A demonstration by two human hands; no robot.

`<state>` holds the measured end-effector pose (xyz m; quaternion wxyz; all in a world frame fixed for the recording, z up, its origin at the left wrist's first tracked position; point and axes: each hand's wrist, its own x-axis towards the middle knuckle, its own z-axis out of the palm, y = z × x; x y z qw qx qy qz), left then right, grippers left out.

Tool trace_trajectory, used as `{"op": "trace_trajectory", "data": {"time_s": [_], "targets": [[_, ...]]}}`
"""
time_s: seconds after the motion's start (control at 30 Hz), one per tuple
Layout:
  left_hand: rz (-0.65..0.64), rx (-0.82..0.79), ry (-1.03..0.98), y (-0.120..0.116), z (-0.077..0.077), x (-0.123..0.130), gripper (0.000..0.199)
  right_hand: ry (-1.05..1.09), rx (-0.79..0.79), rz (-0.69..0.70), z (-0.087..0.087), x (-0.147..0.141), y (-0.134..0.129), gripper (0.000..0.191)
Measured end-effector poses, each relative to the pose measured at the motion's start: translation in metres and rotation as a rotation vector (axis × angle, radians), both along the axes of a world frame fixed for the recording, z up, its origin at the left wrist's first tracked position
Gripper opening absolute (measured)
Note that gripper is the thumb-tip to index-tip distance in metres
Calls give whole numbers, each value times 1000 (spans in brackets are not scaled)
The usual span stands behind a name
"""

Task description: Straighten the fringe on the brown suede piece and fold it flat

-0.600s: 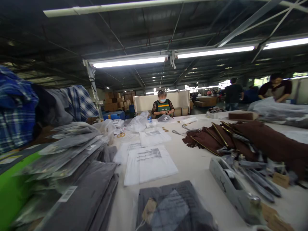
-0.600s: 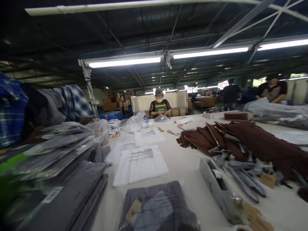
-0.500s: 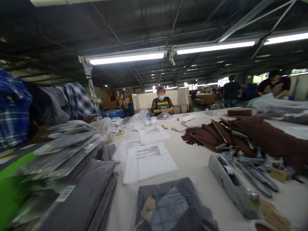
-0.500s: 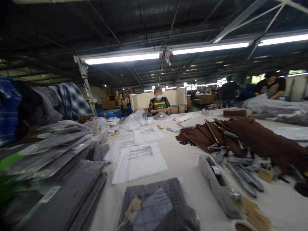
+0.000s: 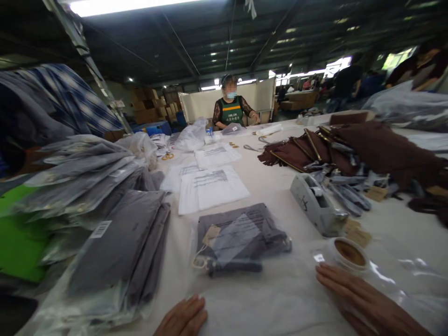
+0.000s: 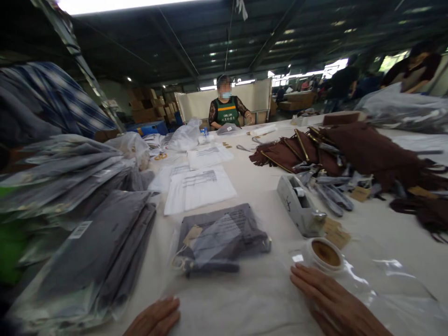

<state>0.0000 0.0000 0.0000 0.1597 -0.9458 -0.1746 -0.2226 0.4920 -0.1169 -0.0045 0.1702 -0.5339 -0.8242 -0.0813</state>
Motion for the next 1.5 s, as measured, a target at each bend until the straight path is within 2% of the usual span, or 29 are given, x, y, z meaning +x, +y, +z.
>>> {"op": "trace_trajectory", "data": {"time_s": [0.1,0.23,0.33,0.37,0.43,0.5,0.57,0.67,0.73,0.87,0.97,1.07,1.2,1.3,1.5], "targets": [[5,8,39,-6,12,4,35,19,8,69,0,-18,14,64],[72,-85,87,-15,19,7,27,187,38,169,-14,-16,29,43],[92,-237,44,-18,14,4,37,318,31,47,-34,2,28,29],[81,-290,29,-18,13,2,43,348,13,2,-40,8,27,29],[87,-377,-16,-19,14,2,50,389,-54,-22,-51,12,25,41],[124,-453,-66,-20,18,3,50,424,-129,52,-58,10,25,48],[171,-518,-137,-22,23,6,43,467,-159,119,-60,6,30,38],[185,-611,-259,-20,24,9,30,560,-159,84,-53,1,44,30],[292,-712,-376,-17,22,12,22,629,-167,-18,-41,-3,55,28],[648,-886,-537,1,23,29,49,714,-159,-195,-7,-23,74,33],[801,-881,-549,23,31,45,52,763,-159,-365,7,-42,85,45],[940,-840,-459,48,36,55,46,669,-128,-541,4,-55,95,42],[1066,-798,-182,70,32,60,28,470,-206,-533,-13,-64,103,41],[1102,-780,-14,78,29,62,28,358,-329,-563,-18,-67,105,42],[1139,-736,132,83,31,64,36,517,-287,-587,-1,-70,108,38]]}}
